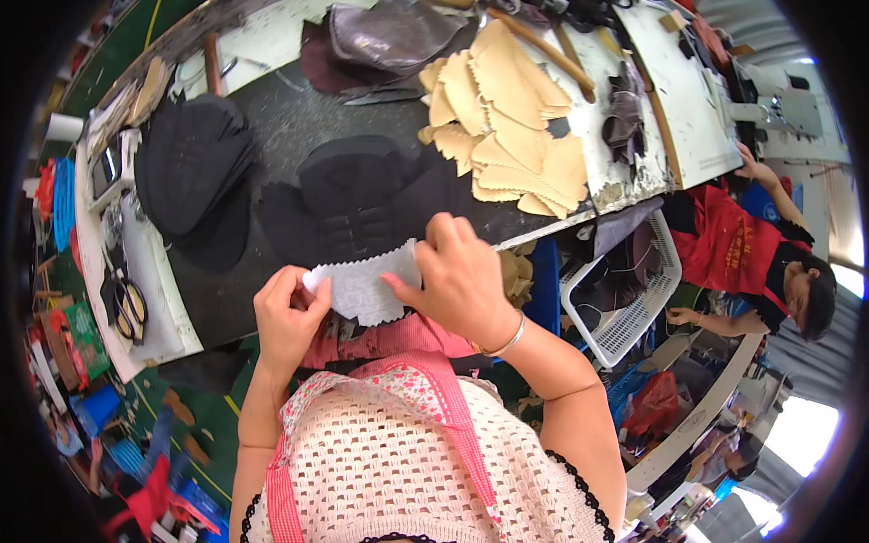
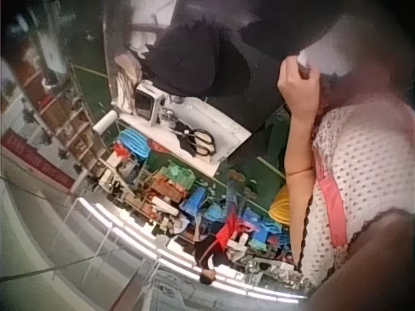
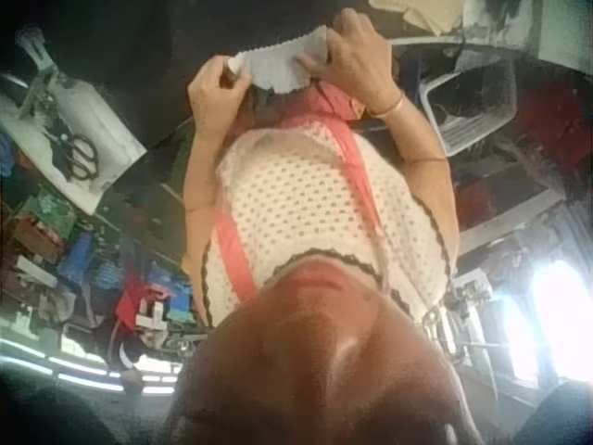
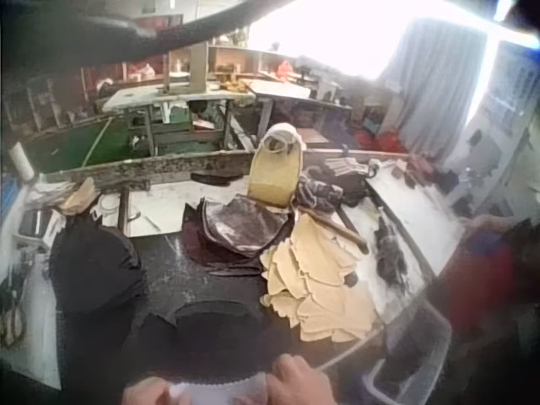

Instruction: The person assembles shoe upper components by hand, aligning and pressing padding inserts onto each shoe piece, and arranging the assembled parts on the workstation.

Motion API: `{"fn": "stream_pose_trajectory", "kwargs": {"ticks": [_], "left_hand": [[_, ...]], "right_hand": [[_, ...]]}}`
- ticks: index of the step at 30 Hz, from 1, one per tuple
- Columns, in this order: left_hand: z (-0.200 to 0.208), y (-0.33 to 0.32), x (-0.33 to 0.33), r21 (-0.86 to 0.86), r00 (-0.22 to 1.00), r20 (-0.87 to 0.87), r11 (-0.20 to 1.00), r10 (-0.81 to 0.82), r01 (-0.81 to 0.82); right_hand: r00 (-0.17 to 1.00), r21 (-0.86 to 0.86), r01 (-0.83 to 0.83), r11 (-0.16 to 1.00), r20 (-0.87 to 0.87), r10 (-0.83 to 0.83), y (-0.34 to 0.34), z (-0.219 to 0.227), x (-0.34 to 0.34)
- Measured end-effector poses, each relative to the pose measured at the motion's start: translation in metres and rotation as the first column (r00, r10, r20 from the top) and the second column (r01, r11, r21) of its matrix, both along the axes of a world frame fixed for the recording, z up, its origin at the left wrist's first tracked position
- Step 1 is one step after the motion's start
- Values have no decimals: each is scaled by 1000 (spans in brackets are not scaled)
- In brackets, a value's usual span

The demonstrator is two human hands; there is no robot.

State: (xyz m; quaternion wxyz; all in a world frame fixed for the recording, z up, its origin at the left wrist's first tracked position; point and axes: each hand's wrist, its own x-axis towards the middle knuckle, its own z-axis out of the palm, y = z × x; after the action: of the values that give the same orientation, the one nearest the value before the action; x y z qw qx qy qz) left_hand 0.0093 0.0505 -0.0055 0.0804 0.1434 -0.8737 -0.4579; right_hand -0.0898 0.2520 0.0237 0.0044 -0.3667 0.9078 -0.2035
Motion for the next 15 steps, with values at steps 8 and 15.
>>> {"fn": "stream_pose_trajectory", "kwargs": {"ticks": [8, 15], "left_hand": [[6, -11, -8, -368, 984, 3, 915, -176, 164], [15, -87, -24, -547, 957, -217, 789, 191, -281]], "right_hand": [[812, -195, 464, 864, -298, -502, 61, -47, -135], [788, -192, 586, 787, -93, -609, 66, -65, -167]]}}
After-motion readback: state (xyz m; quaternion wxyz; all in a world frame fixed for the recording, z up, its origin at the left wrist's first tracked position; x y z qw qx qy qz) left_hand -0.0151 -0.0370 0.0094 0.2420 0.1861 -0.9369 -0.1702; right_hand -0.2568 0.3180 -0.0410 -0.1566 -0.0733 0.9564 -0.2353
